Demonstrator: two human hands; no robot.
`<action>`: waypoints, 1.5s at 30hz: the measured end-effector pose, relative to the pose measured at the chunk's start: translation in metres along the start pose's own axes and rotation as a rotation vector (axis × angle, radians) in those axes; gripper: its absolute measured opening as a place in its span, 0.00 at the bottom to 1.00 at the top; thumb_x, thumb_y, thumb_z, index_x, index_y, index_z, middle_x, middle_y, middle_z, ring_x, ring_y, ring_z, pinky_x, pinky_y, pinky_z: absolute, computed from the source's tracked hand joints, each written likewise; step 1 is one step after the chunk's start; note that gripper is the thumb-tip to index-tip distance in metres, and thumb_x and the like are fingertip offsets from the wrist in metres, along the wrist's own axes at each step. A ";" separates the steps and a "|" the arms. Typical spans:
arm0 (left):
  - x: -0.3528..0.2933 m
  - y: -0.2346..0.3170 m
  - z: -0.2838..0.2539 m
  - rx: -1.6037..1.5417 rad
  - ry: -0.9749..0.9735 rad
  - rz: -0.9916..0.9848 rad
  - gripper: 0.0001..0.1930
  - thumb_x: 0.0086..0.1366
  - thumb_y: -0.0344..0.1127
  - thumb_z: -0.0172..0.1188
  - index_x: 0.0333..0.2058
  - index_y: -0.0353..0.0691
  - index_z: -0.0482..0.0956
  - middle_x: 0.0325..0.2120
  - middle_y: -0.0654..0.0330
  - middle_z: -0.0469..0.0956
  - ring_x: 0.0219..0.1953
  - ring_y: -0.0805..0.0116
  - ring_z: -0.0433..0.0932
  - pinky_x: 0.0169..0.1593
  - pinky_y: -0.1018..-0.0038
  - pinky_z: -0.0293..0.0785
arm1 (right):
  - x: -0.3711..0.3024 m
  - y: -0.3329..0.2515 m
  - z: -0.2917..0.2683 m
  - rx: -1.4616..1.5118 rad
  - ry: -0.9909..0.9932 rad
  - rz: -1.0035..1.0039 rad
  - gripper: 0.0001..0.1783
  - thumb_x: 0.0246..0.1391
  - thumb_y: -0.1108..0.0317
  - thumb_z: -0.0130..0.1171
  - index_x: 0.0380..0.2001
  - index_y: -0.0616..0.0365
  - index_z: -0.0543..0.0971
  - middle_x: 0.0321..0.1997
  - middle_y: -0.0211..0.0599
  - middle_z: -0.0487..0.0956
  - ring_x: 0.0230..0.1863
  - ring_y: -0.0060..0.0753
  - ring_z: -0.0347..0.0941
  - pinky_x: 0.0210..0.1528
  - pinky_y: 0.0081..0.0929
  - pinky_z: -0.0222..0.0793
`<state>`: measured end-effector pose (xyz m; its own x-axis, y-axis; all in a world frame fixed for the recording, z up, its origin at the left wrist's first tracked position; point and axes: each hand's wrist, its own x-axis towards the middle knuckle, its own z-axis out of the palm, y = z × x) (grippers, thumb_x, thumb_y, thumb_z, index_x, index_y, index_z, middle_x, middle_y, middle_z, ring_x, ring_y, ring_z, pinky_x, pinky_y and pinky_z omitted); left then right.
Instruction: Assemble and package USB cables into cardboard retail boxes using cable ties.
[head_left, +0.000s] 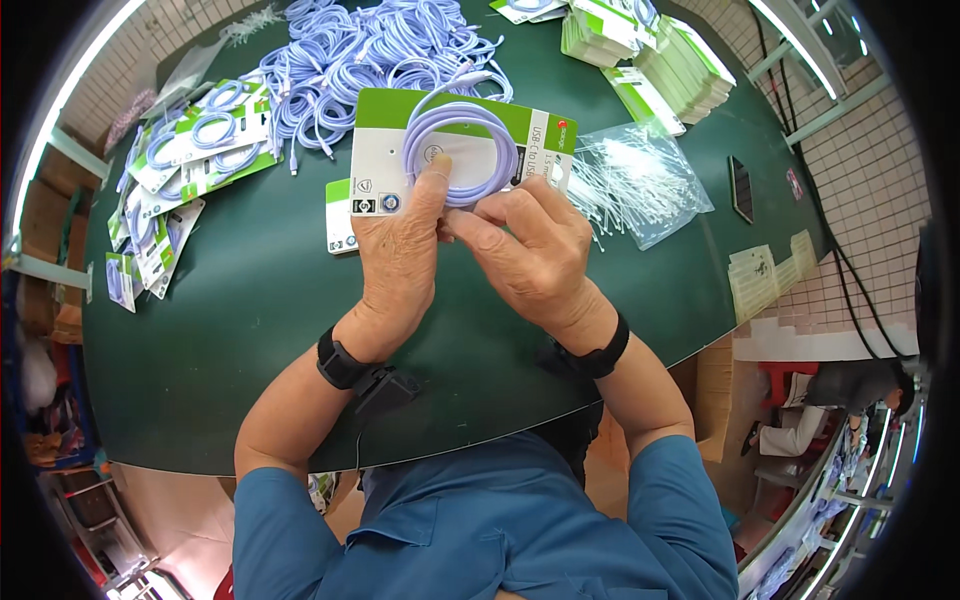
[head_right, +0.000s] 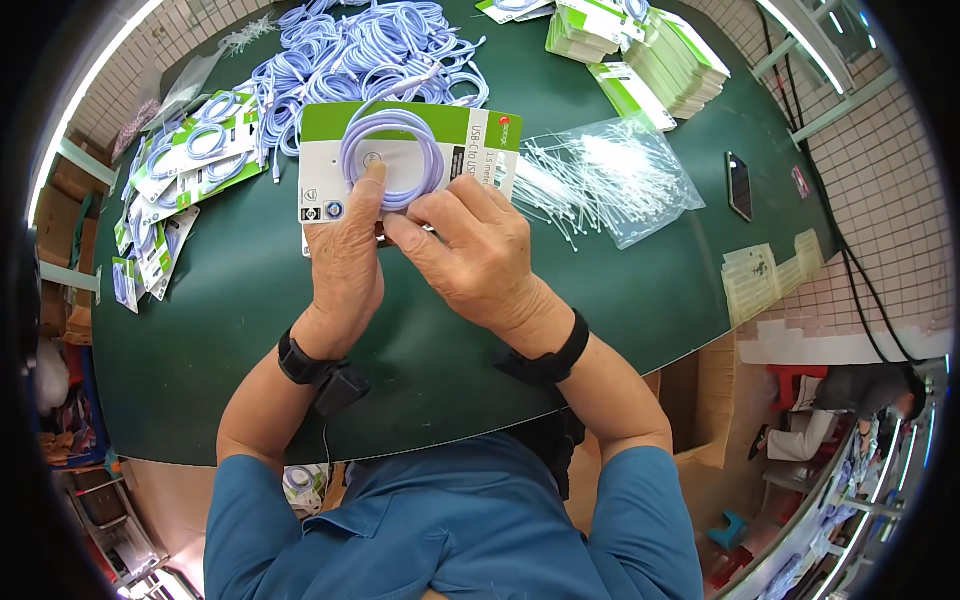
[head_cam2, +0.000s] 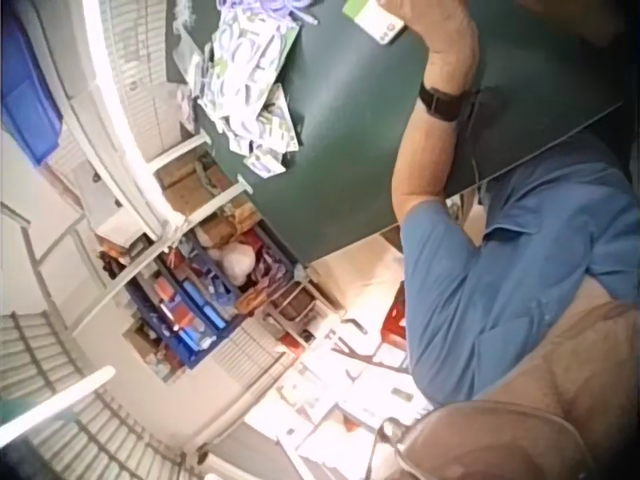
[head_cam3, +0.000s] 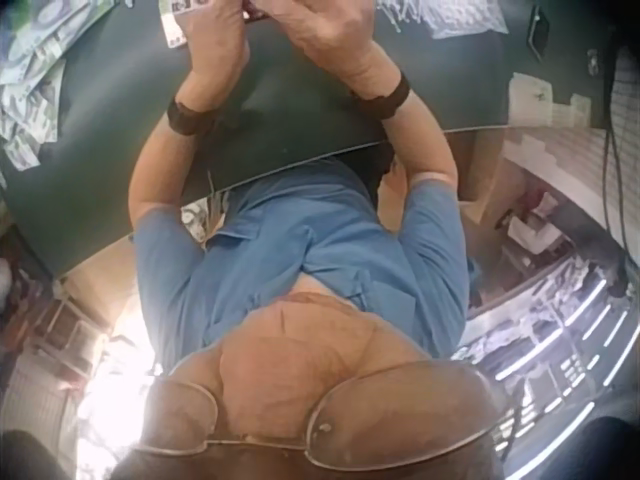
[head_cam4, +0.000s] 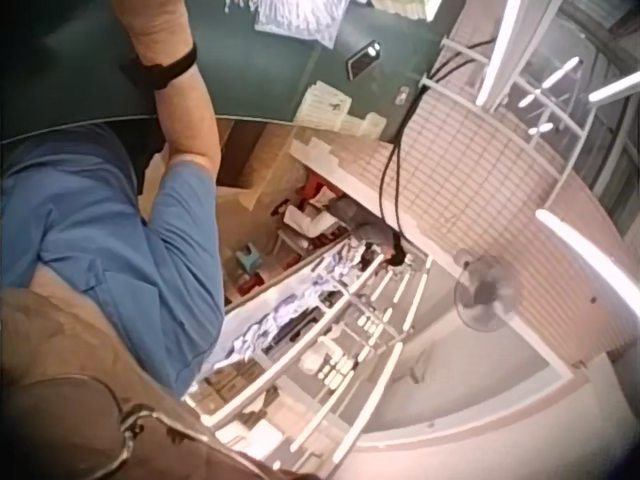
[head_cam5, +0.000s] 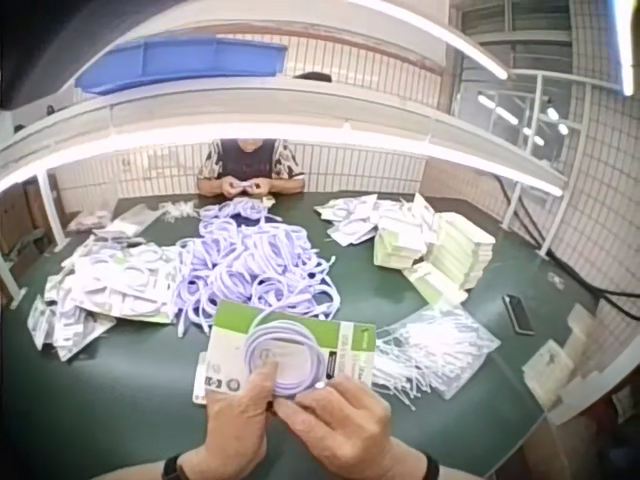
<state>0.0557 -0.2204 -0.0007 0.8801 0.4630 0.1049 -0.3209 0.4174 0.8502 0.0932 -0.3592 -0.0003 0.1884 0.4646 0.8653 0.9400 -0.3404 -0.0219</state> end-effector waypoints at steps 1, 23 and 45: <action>0.000 0.000 -0.001 -0.007 0.001 0.002 0.12 0.67 0.32 0.67 0.47 0.39 0.77 0.31 0.66 0.78 0.23 0.83 0.72 0.22 0.83 0.66 | -0.001 0.000 0.002 -0.017 0.012 -0.007 0.19 0.33 0.77 0.76 0.35 0.54 0.85 0.30 0.28 0.78 0.26 0.32 0.72 0.24 0.29 0.69; 0.034 0.004 -0.098 1.128 -0.362 0.388 0.25 0.74 0.40 0.53 0.64 0.33 0.70 0.51 0.55 0.78 0.49 0.63 0.79 0.52 0.69 0.77 | 0.002 0.009 0.109 0.119 0.336 -0.193 0.09 0.41 0.64 0.63 0.19 0.45 0.71 0.25 0.30 0.71 0.30 0.42 0.72 0.27 0.37 0.67; 0.094 -0.058 -0.128 1.100 -0.366 0.040 0.29 0.68 0.45 0.62 0.63 0.34 0.70 0.56 0.52 0.77 0.54 0.64 0.78 0.56 0.71 0.75 | -0.011 0.005 0.096 0.061 0.202 0.099 0.09 0.48 0.63 0.62 0.20 0.49 0.73 0.25 0.32 0.75 0.22 0.40 0.76 0.17 0.41 0.68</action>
<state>0.1124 -0.1010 -0.1064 0.9826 0.1312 0.1318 -0.0315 -0.5811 0.8133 0.1235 -0.2874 -0.0582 0.2251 0.2562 0.9401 0.9365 -0.3232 -0.1361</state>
